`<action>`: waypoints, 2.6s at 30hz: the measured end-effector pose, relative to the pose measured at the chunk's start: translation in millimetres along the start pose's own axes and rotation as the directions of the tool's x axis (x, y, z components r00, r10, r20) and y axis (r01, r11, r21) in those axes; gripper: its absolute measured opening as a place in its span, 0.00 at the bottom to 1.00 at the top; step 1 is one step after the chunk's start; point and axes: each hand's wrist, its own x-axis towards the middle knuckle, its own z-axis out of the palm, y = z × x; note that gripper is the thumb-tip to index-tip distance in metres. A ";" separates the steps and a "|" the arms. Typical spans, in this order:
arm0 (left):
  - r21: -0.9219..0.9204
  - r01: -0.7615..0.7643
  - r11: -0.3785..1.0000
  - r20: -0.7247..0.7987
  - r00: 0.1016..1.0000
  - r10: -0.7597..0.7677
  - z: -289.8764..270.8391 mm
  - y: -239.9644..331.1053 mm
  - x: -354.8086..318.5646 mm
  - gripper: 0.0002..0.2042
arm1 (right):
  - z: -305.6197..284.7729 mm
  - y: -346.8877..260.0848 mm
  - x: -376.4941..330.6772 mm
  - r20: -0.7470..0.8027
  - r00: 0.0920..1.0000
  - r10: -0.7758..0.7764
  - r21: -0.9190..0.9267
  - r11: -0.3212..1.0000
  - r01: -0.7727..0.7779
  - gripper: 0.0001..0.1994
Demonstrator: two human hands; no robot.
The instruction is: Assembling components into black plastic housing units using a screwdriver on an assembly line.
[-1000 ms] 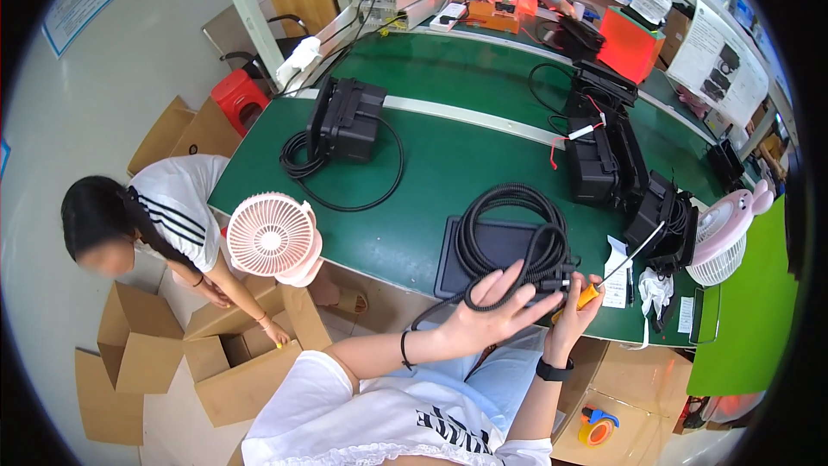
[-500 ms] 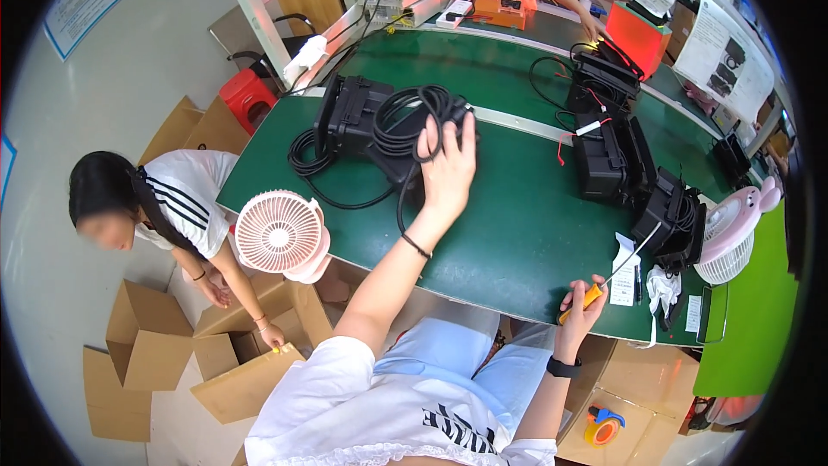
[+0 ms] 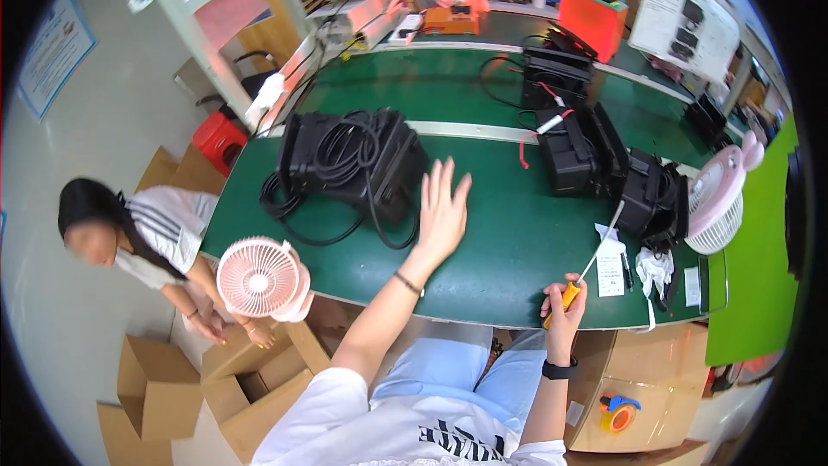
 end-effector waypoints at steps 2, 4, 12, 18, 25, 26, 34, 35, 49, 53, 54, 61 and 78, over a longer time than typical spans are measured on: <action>-0.141 0.045 0.989 0.273 0.962 -0.005 23.9 -0.8 -38.9 0.21 | 6.2 -0.4 1.8 -0.007 1.000 0.011 0.025 1.000 -0.011 0.15; -0.132 -0.022 0.991 0.284 0.957 0.059 7.3 11.4 -35.9 0.20 | 4.7 1.5 2.6 -0.043 0.999 0.001 0.034 0.999 0.000 0.15; -0.174 -0.029 0.984 0.310 0.947 0.083 2.6 10.0 -32.4 0.20 | 14.9 -3.1 -10.9 0.003 0.993 -0.116 -0.343 0.933 0.110 0.17; -0.208 0.045 0.977 0.297 0.955 0.019 2.5 6.3 -30.3 0.23 | 16.2 -0.4 -9.1 0.014 0.993 -0.119 -0.357 0.927 0.116 0.18; -0.892 0.448 -0.053 0.389 0.705 -0.593 18.1 -31.4 -1.9 0.33 | 12.3 3.2 -10.0 0.013 0.990 -0.141 -0.387 0.912 0.135 0.18; -0.906 0.398 -0.144 0.404 0.712 -0.575 17.8 -40.2 -1.6 0.33 | 13.5 3.1 -10.2 0.019 0.989 -0.147 -0.382 0.913 0.143 0.19; -0.930 0.284 -0.234 0.367 0.666 -0.650 22.0 -72.4 12.5 0.43 | 12.1 7.0 -10.1 0.056 0.989 -0.136 -0.383 0.912 0.147 0.20; -0.928 0.294 -0.228 0.369 0.654 -0.660 22.4 -76.5 12.9 0.43 | 11.6 6.7 -10.2 0.049 0.990 -0.131 -0.381 0.914 0.140 0.19; -0.952 0.256 -0.170 0.294 0.595 -0.748 21.3 -153.1 17.3 0.44 | 13.5 1.3 -9.0 0.039 0.993 -0.114 -0.405 0.906 0.120 0.19; -0.953 0.263 -0.149 0.280 0.586 -0.760 16.9 -167.7 17.6 0.46 | 11.2 0.9 -8.5 0.050 0.994 -0.102 -0.412 0.904 0.114 0.19; -0.953 0.263 -0.151 0.282 0.583 -0.762 15.9 -173.6 16.9 0.46 | 10.8 -0.3 -8.8 0.053 0.993 -0.104 -0.418 0.901 0.117 0.19; -0.958 0.253 -0.132 0.250 0.519 -0.817 8.0 -185.6 17.9 0.42 | 7.0 5.2 -10.2 0.043 0.995 -0.089 -0.428 0.898 0.099 0.19; -0.240 -0.218 0.946 -0.171 0.969 0.180 97.0 -18.2 210.7 0.13 | 25.1 9.2 -1.7 -0.136 0.982 -0.129 -0.540 0.841 0.035 0.18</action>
